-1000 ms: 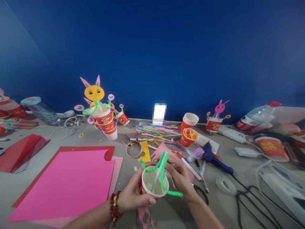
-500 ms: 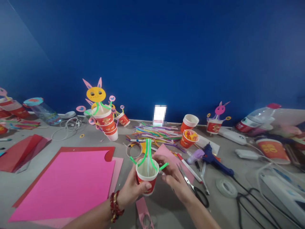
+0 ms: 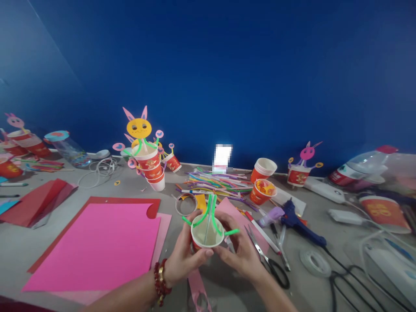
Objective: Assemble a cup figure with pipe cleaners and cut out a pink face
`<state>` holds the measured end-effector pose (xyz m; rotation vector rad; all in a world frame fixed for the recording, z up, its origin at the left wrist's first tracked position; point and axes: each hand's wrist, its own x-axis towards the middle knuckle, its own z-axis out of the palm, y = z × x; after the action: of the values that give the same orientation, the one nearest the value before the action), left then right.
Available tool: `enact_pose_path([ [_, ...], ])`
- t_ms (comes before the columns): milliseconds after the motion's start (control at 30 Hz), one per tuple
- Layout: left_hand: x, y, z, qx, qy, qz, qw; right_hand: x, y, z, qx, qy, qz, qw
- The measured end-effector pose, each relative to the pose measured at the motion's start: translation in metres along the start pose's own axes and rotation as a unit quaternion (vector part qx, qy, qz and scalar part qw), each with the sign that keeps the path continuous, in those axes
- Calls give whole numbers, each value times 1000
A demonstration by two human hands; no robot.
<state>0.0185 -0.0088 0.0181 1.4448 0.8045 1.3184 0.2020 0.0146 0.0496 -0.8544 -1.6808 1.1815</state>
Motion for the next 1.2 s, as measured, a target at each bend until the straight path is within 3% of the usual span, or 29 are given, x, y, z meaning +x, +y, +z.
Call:
enact_pose_path([
  [200, -5, -7, -5, 80, 33, 44, 995, 0, 2, -3, -132, 54, -65, 988],
  [400, -11, -7, -10, 103, 44, 56, 992, -1, 2, -7, -198, 35, -93, 975],
  [600, -1, 9, -11, 132, 75, 66, 986, -2, 2, -8, -103, 2, -103, 989],
  [733, 5, 22, -12, 86, 25, 111, 990, -4, 6, -8, 32, -38, -61, 997],
  [867, 7, 32, -13, 78, -15, 139, 987, -4, 6, -7, 167, -52, -10, 985],
  [1067, 7, 35, -12, 101, 16, 156, 982, -1, 6, -9, 225, -37, 41, 973],
  [1200, 9, 34, -13, 116, -6, 171, 978, 0, 10, -12, 240, -19, 87, 967],
])
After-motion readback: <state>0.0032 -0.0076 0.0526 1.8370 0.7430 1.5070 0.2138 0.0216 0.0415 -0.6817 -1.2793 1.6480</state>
